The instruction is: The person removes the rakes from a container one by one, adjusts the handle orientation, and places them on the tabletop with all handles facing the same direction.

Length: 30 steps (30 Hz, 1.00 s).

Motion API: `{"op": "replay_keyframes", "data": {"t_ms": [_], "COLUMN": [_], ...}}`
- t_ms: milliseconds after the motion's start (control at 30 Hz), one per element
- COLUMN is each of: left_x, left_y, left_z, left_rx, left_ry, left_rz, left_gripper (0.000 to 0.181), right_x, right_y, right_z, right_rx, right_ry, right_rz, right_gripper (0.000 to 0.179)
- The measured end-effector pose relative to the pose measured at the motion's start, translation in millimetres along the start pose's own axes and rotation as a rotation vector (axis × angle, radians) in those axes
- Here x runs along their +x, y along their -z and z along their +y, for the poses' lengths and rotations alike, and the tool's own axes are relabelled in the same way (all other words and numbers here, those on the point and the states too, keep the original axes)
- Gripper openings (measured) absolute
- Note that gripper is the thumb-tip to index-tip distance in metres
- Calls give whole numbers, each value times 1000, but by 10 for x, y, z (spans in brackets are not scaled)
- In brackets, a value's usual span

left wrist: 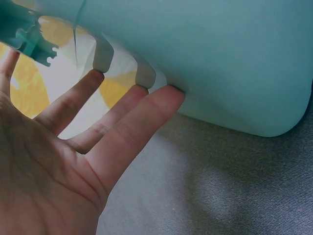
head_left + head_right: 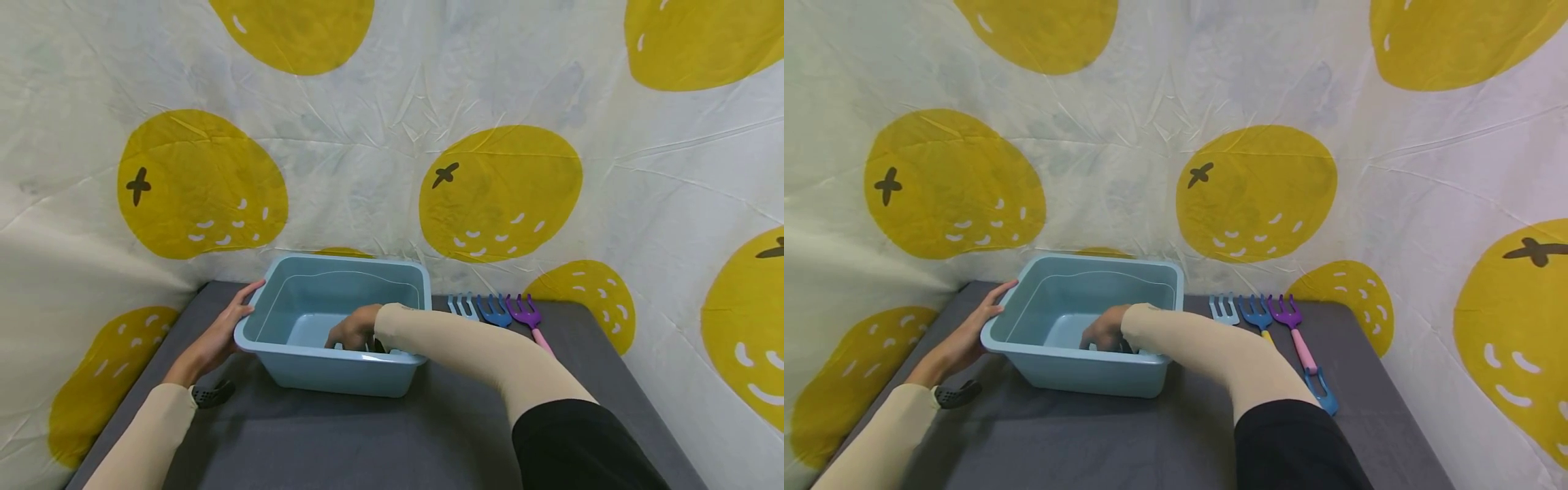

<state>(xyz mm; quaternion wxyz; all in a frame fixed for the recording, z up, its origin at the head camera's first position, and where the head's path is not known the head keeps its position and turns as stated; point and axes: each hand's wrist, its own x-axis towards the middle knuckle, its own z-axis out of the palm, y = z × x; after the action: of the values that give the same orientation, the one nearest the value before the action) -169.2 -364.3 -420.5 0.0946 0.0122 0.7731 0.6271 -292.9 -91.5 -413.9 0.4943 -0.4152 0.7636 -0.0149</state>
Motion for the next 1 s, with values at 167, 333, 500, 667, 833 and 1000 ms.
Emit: {"op": "replay_keyframes", "data": {"t_ms": [167, 333, 500, 667, 833, 1000], "left_x": [0, 6, 7, 3, -19, -32], "left_y": [-13, -6, 7, 2, 0, -11], "left_z": [-10, -6, 4, 27, 43, 59], "left_rx": [-9, -15, -1, 8, 14, 15], "left_ry": [5, -11, -13, -10, -4, -8], "left_rz": [-6, -4, -3, -9, -10, -27], "left_gripper": [61, 61, 61, 61, 61, 61], "right_x": [-162, -485, -815, -1150, -1442, -1686], "right_y": [132, 272, 354, 394, 402, 367], "right_z": [-26, -69, -36, 60, 95, 125], "right_rx": [25, 43, 66, 72, 64, 118], "right_ry": [41, 28, 47, 86, 84, 69], "right_rz": [-4, 75, 164, 275, 351, 383], "right_gripper": [22, 26, 32, 34, 35, 36]}}
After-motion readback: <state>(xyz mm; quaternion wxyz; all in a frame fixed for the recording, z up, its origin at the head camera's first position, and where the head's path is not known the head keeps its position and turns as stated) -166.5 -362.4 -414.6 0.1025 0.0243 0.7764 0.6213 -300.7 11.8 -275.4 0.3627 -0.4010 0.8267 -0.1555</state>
